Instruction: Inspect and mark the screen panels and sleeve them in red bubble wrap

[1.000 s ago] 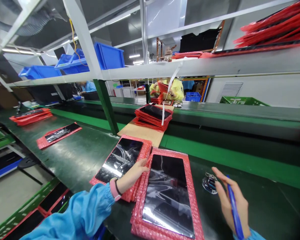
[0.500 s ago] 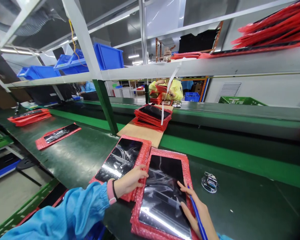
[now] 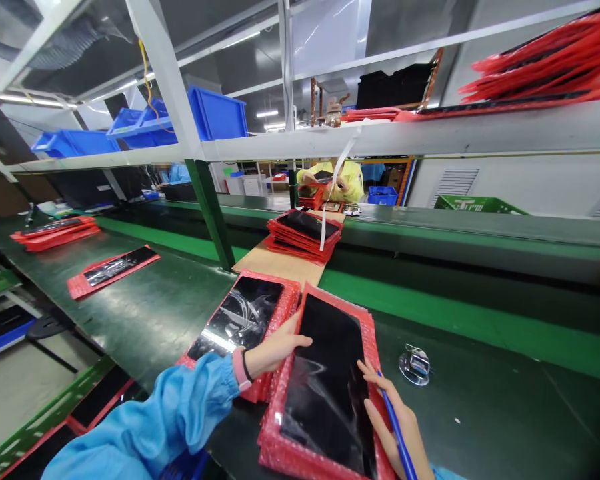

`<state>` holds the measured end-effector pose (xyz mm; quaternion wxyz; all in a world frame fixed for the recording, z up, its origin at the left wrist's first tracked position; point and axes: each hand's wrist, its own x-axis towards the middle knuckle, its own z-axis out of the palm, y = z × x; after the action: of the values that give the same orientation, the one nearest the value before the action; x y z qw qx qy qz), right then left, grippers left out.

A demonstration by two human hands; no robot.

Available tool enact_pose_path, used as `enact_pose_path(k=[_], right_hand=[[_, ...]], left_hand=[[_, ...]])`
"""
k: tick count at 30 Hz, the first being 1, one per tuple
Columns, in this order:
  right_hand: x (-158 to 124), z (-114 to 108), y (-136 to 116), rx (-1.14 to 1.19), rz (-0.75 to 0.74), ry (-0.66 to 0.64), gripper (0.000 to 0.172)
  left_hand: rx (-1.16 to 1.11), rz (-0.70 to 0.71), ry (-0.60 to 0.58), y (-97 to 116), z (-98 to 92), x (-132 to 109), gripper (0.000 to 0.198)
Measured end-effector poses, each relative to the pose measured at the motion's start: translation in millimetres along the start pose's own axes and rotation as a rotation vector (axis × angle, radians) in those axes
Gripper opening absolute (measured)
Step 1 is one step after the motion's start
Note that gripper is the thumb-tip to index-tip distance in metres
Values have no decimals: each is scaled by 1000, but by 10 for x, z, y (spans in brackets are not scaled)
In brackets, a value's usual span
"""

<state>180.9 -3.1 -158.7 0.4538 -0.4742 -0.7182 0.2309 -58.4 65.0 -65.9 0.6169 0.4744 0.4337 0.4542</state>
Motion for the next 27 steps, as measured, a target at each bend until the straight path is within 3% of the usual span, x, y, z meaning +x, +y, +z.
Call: enact_pose_path(k=[2, 5, 9, 13, 16, 19, 22, 24, 27], right_hand=[[-14, -28, 35, 55, 41, 39, 26], [-12, -70, 84, 177, 162, 70, 31], [-4, -79, 133, 285, 325, 55, 36], [-7, -31, 125, 324, 387, 96, 47], [15, -21, 57, 425, 385, 124, 57], [55, -53, -51, 371, 315, 137, 41], [81, -71, -182, 292, 301, 68, 27], [81, -44, -260, 256, 304, 5, 26], [73, 38, -322, 198, 318, -39, 31]], left_hand=[[-7, 36, 37, 43, -209, 11, 66], [-64, 79, 59, 168, -670, -12, 72], [-122, 28, 113, 288, -1289, -86, 71], [-48, -19, 172, 300, -1628, -108, 69], [38, -30, 216, 310, -1745, -49, 64], [160, 5, 339, 341, -1842, 32, 63], [300, 99, 487, 373, -1877, 71, 58], [373, 186, 544, 370, -1797, 56, 52], [431, 267, 516, 273, -1468, -26, 44]])
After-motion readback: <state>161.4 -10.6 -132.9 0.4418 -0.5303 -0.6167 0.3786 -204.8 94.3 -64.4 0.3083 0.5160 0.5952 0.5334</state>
